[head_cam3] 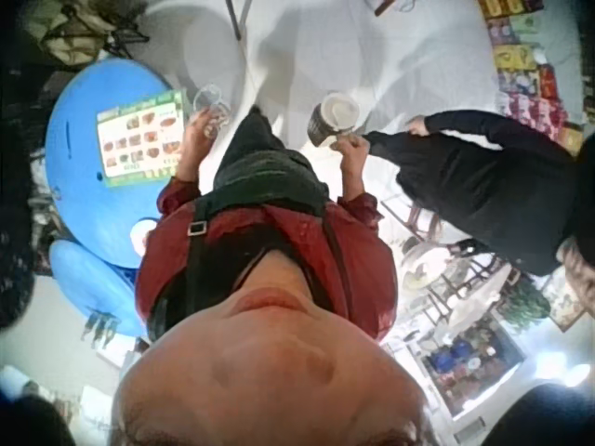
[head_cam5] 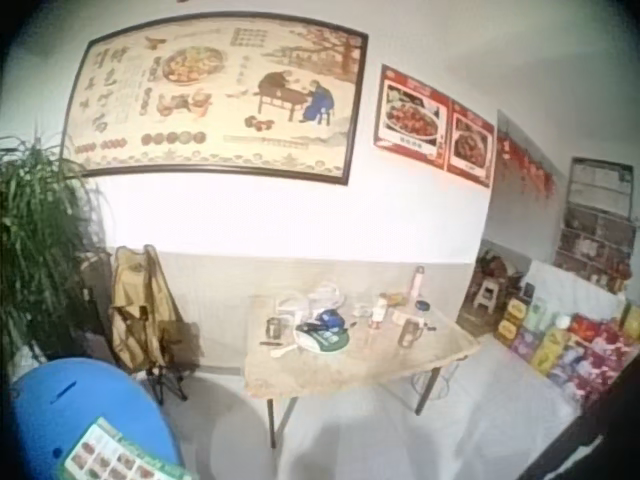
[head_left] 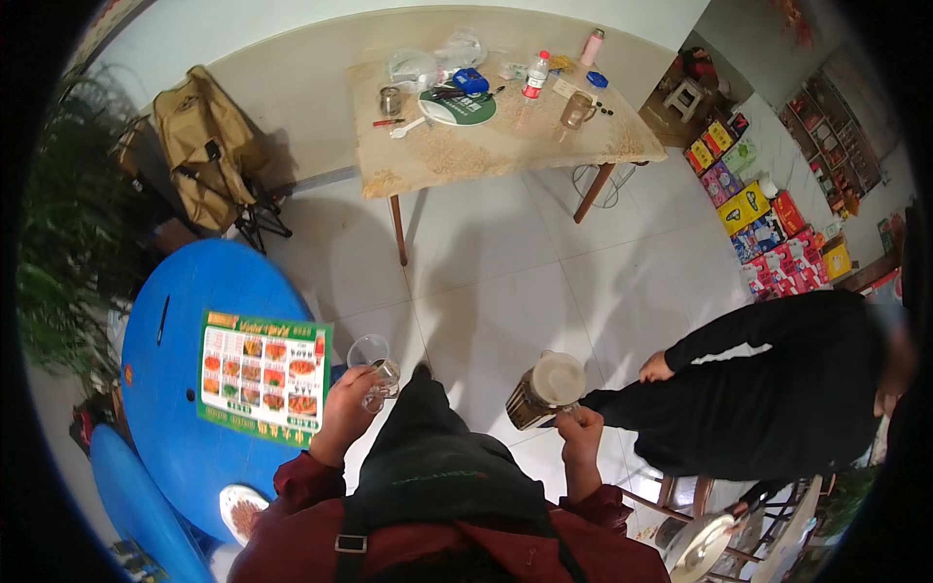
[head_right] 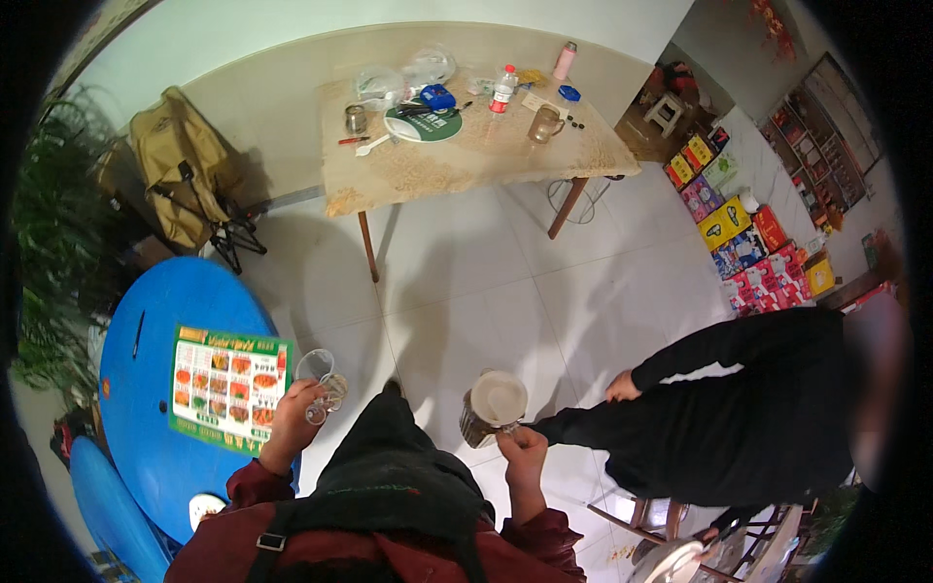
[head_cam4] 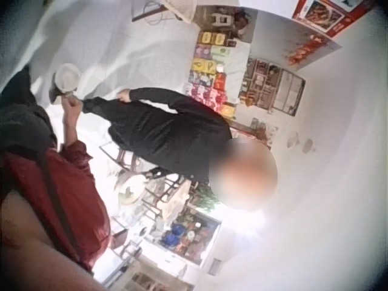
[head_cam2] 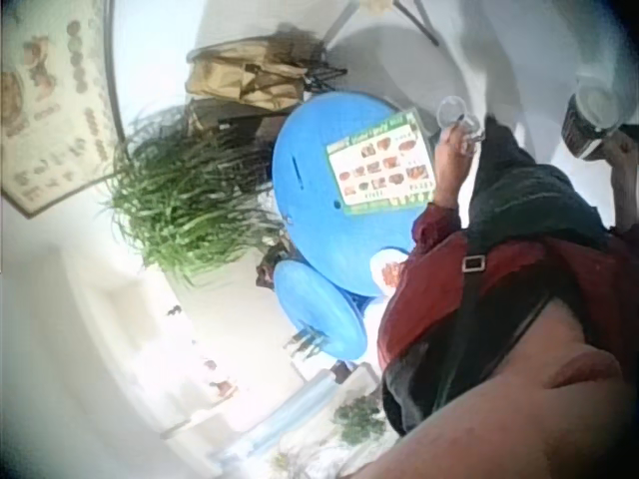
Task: The person clears leftover items from a small table, then wipes a large round dining table with a purple cloth. They move chairs, wipe the tabletop, and clear used dishes and chopsticks from the table.
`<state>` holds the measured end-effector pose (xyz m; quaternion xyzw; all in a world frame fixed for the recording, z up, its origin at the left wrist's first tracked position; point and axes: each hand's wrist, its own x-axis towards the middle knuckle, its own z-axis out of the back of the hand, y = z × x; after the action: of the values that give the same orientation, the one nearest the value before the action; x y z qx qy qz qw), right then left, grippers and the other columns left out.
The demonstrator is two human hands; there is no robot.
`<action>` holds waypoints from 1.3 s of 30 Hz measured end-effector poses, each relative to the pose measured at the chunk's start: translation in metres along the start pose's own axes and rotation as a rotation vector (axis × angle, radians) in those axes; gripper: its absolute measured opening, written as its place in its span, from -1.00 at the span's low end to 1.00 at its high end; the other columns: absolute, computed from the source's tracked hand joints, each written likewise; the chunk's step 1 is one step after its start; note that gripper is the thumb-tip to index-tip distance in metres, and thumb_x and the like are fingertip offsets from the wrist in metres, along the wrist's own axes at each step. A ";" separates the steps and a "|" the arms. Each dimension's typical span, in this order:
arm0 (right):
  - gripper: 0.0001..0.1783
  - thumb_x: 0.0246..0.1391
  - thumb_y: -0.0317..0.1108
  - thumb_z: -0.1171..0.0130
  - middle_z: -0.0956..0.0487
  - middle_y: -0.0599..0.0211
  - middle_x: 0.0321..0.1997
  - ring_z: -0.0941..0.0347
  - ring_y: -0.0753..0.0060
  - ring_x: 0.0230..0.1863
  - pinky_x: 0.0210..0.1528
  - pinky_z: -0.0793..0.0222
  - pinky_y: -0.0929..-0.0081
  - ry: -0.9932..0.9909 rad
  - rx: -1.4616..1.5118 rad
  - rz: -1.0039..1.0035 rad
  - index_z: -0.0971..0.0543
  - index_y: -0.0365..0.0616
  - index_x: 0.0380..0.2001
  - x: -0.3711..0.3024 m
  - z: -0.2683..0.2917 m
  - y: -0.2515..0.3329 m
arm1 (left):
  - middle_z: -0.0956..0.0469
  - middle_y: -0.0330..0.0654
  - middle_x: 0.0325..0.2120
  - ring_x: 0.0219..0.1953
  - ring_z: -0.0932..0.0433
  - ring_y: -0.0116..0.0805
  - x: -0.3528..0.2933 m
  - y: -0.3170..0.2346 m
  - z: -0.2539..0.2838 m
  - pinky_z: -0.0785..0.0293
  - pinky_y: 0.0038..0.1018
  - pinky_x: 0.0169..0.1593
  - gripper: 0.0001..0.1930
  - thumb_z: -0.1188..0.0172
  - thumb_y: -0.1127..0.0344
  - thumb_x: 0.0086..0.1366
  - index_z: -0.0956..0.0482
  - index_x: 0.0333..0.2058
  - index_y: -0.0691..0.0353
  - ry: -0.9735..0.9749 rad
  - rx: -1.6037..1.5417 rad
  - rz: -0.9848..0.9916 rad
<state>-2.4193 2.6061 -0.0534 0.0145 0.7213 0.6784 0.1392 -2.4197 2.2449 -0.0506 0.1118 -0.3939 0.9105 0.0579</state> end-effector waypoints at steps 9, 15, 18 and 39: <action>-0.69 -0.13 -0.49 -0.22 -0.29 0.62 -0.76 -0.09 0.78 -0.71 -0.65 0.07 0.64 -0.134 0.075 -0.095 -0.36 -0.12 -0.81 0.202 -0.045 0.030 | -0.49 -0.01 -0.23 -0.22 -0.50 0.04 0.230 0.054 -0.060 -0.46 -0.25 -0.15 -0.74 -0.23 0.46 -0.03 -0.53 -0.28 0.26 0.065 -0.032 -0.024; -0.68 -0.16 -0.46 -0.23 -0.26 0.67 -0.75 -0.07 0.79 -0.68 -0.62 0.08 0.63 -0.141 0.012 -0.010 -0.34 -0.12 -0.83 0.342 -0.068 0.072 | -0.49 0.02 -0.25 -0.23 -0.50 0.03 0.384 0.057 -0.082 -0.46 -0.28 -0.15 -0.76 -0.25 0.46 -0.01 -0.53 -0.30 0.29 0.147 -0.062 -0.038; -0.64 -0.15 -0.44 -0.23 -0.22 0.69 -0.74 -0.05 0.78 -0.66 -0.61 0.10 0.63 -0.040 -0.040 0.016 -0.30 -0.10 -0.83 0.427 -0.095 0.089 | -0.49 0.02 -0.27 -0.23 -0.51 0.03 0.422 0.060 -0.081 -0.46 -0.29 -0.16 -0.76 -0.26 0.47 -0.02 -0.54 -0.31 0.28 0.166 -0.062 -0.029; -0.68 -0.11 -0.45 -0.25 -0.24 0.70 -0.73 -0.07 0.80 -0.67 -0.65 0.10 0.64 0.398 0.043 0.138 -0.36 -0.14 -0.80 0.802 -0.159 0.069 | -0.52 -0.02 -0.31 -0.27 -0.53 -0.03 0.607 0.006 -0.180 -0.49 -0.28 -0.23 -0.75 -0.34 0.41 -0.03 -0.55 -0.33 0.25 0.058 0.170 0.228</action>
<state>-3.2361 2.6248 -0.1241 -0.0675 0.7463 0.6601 -0.0530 -3.0369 2.3823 -0.0232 0.0442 -0.3239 0.9440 -0.0441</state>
